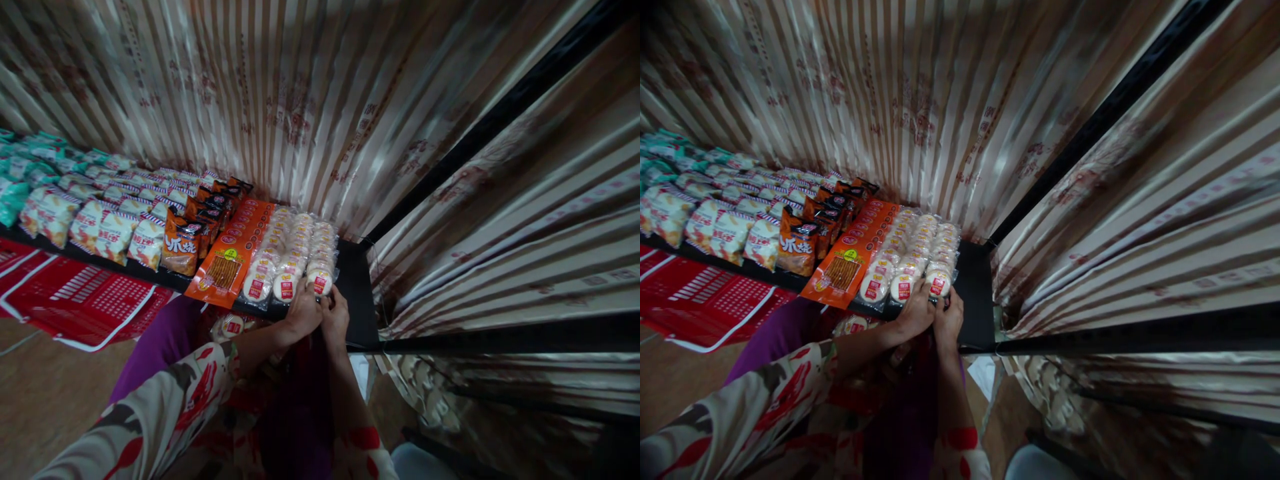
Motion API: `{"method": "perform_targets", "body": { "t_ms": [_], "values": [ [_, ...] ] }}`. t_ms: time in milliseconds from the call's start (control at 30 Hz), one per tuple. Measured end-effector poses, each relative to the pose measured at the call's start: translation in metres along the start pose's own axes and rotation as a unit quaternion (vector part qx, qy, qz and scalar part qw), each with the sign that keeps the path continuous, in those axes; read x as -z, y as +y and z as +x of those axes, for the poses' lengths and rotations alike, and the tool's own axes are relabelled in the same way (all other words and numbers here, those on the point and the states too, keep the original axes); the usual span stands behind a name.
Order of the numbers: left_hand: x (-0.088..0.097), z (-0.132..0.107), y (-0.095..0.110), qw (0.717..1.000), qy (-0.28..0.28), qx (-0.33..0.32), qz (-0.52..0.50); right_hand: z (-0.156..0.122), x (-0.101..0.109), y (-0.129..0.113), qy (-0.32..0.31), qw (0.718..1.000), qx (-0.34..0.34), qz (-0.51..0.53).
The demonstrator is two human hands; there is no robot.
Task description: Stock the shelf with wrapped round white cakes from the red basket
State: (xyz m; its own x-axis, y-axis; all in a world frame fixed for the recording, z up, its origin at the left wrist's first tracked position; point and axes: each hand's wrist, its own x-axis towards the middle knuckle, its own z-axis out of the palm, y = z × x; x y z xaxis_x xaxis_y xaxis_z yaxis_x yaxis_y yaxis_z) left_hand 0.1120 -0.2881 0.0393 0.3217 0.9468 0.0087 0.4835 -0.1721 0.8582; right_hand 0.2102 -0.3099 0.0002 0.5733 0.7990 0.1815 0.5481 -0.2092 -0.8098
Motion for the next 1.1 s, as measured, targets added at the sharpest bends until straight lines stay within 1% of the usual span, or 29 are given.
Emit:
{"method": "perform_targets", "body": {
  "t_ms": [167,300,500,667,800,967,1100],
  "values": [
    [-0.001,0.002,-0.002,1.000,-0.001,0.007,0.007,0.001,-0.002,0.003,0.000,1.000,0.009,-0.012],
    [0.001,0.000,0.001,1.000,0.001,0.009,0.003,0.002,-0.003,0.006,-0.003,1.000,0.008,-0.012],
    [0.004,-0.003,0.005,0.999,0.019,-0.025,-0.017,0.001,-0.004,0.007,-0.005,1.000,0.011,-0.015],
    [0.002,-0.003,0.003,1.000,0.008,-0.015,-0.013,0.001,-0.004,0.007,-0.002,1.000,0.020,-0.022],
    [0.000,-0.004,-0.001,1.000,0.013,-0.020,-0.002,0.001,-0.004,0.007,-0.002,0.999,0.020,-0.030],
    [0.001,-0.007,-0.004,0.999,0.014,-0.043,-0.003,-0.001,-0.004,0.004,0.003,1.000,0.002,-0.020],
    [0.003,-0.012,-0.005,0.998,0.018,-0.067,0.002,-0.003,-0.005,0.001,0.006,1.000,0.002,-0.005]
  ]
}}
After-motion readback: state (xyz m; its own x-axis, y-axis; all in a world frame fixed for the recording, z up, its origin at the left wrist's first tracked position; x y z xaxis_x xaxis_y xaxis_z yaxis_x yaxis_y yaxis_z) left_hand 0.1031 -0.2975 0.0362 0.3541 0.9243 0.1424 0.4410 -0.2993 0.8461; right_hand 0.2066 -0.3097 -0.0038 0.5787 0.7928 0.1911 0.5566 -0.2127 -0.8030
